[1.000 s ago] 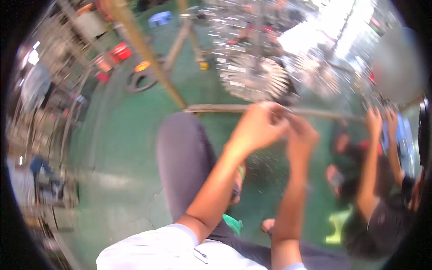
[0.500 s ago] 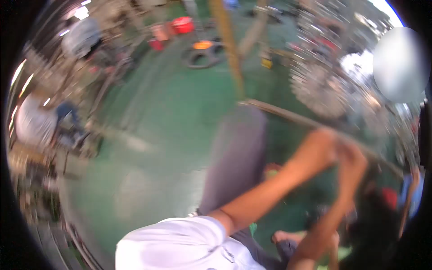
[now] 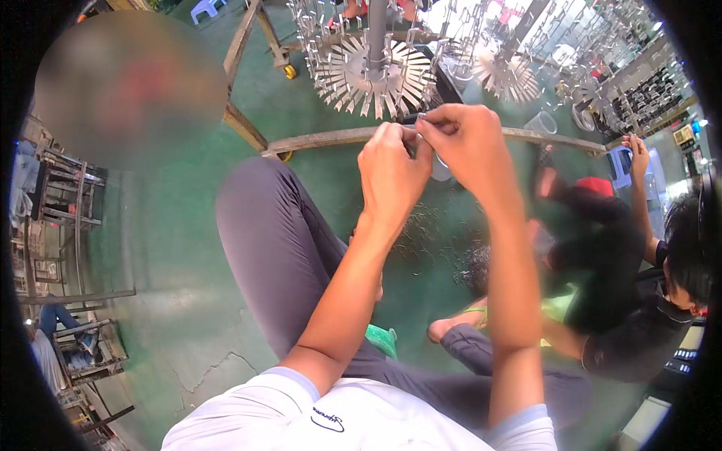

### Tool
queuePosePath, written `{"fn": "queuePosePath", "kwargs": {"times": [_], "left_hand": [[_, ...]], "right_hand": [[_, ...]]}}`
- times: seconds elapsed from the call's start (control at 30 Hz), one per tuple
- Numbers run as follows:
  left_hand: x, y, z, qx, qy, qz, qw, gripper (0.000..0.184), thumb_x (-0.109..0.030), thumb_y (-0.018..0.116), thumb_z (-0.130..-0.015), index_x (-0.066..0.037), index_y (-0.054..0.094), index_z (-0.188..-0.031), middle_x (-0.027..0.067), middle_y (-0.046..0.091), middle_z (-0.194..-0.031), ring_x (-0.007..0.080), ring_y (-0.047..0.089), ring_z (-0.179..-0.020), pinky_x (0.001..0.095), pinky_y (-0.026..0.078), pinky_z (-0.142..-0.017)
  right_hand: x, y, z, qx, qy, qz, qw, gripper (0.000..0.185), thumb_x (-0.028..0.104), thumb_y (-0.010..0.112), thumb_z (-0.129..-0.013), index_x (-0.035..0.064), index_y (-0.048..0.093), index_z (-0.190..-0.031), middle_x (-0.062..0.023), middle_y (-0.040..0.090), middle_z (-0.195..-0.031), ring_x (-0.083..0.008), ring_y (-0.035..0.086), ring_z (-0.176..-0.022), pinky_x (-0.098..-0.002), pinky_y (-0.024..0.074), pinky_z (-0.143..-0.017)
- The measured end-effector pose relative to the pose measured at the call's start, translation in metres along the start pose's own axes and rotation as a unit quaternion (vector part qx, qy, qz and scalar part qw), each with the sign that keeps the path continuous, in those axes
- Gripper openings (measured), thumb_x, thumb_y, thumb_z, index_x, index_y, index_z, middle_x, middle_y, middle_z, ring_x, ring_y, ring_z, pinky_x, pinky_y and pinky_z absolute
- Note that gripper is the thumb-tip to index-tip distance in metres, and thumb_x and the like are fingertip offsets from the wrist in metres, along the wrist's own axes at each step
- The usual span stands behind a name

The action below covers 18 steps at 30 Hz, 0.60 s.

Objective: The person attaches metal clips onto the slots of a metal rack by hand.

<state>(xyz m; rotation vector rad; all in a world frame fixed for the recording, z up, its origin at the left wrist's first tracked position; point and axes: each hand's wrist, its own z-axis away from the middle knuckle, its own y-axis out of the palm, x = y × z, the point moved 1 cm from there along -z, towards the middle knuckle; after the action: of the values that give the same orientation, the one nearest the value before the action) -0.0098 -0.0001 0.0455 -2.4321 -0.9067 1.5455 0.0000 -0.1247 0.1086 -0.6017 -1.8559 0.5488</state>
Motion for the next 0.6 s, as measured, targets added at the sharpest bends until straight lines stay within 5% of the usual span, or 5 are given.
{"fn": "queuePosePath", "kwargs": {"times": [0.23, 0.3, 0.43, 0.47, 0.6], "left_hand": [[0.010, 0.005, 0.000, -0.021, 0.046, -0.001, 0.999, 0.020, -0.015, 0.075, -0.086, 0.002, 0.068, -0.079, 0.0138, 0.069, -0.077, 0.0308, 0.070, -0.071, 0.0402, 0.054, -0.066], [0.001, -0.003, -0.002, 0.061, -0.117, 0.097, 0.987, 0.020, -0.016, 0.075, -0.088, 0.003, 0.068, -0.087, 0.0120, 0.071, -0.084, 0.0272, 0.072, -0.076, 0.0383, 0.055, -0.068], [0.030, 0.015, -0.005, 0.066, -0.356, 0.467, 0.806, 0.032, -0.017, 0.072, -0.093, 0.006, 0.063, -0.113, 0.0137, 0.070, -0.109, 0.0246, 0.073, -0.093, 0.0362, 0.058, -0.079], [0.033, 0.015, -0.006, 0.067, -0.352, 0.549, 0.755, 0.043, -0.018, 0.067, -0.099, 0.008, 0.055, -0.130, 0.0182, 0.065, -0.127, 0.0293, 0.071, -0.106, 0.0375, 0.057, -0.091], [0.037, 0.016, -0.011, 0.046, -0.332, 0.639, 0.693, 0.037, -0.024, 0.061, -0.106, 0.005, 0.059, -0.129, 0.0187, 0.067, -0.128, 0.0281, 0.069, -0.115, 0.0362, 0.053, -0.100]], "right_hand": [[-0.002, 0.000, -0.013, 0.038, 0.017, 0.033, 0.999, 0.023, 0.016, 0.075, -0.083, -0.0042, 0.077, -0.094, -0.0216, 0.073, -0.077, -0.0279, 0.074, -0.069, -0.0366, 0.0567, -0.067], [-0.010, -0.001, -0.016, 0.032, 0.030, 0.026, 0.999, 0.022, 0.017, 0.076, -0.084, -0.0030, 0.078, -0.093, -0.0205, 0.073, -0.075, -0.0256, 0.074, -0.067, -0.0356, 0.0559, -0.065], [-0.033, 0.007, -0.021, -0.003, 0.030, -0.018, 0.999, 0.021, 0.017, 0.077, -0.086, -0.0024, 0.078, -0.094, -0.0178, 0.074, -0.074, -0.0222, 0.073, -0.065, -0.0335, 0.0552, -0.063], [-0.034, 0.010, -0.020, -0.017, 0.030, -0.035, 0.999, 0.021, 0.017, 0.077, -0.087, -0.0026, 0.078, -0.094, -0.0175, 0.074, -0.074, -0.0217, 0.073, -0.065, -0.0331, 0.0553, -0.063], [-0.041, 0.018, -0.021, -0.056, -0.005, -0.033, 0.998, 0.020, 0.016, 0.077, -0.087, -0.0035, 0.078, -0.093, -0.0172, 0.074, -0.074, -0.0199, 0.073, -0.065, -0.0319, 0.0556, -0.063]]}}
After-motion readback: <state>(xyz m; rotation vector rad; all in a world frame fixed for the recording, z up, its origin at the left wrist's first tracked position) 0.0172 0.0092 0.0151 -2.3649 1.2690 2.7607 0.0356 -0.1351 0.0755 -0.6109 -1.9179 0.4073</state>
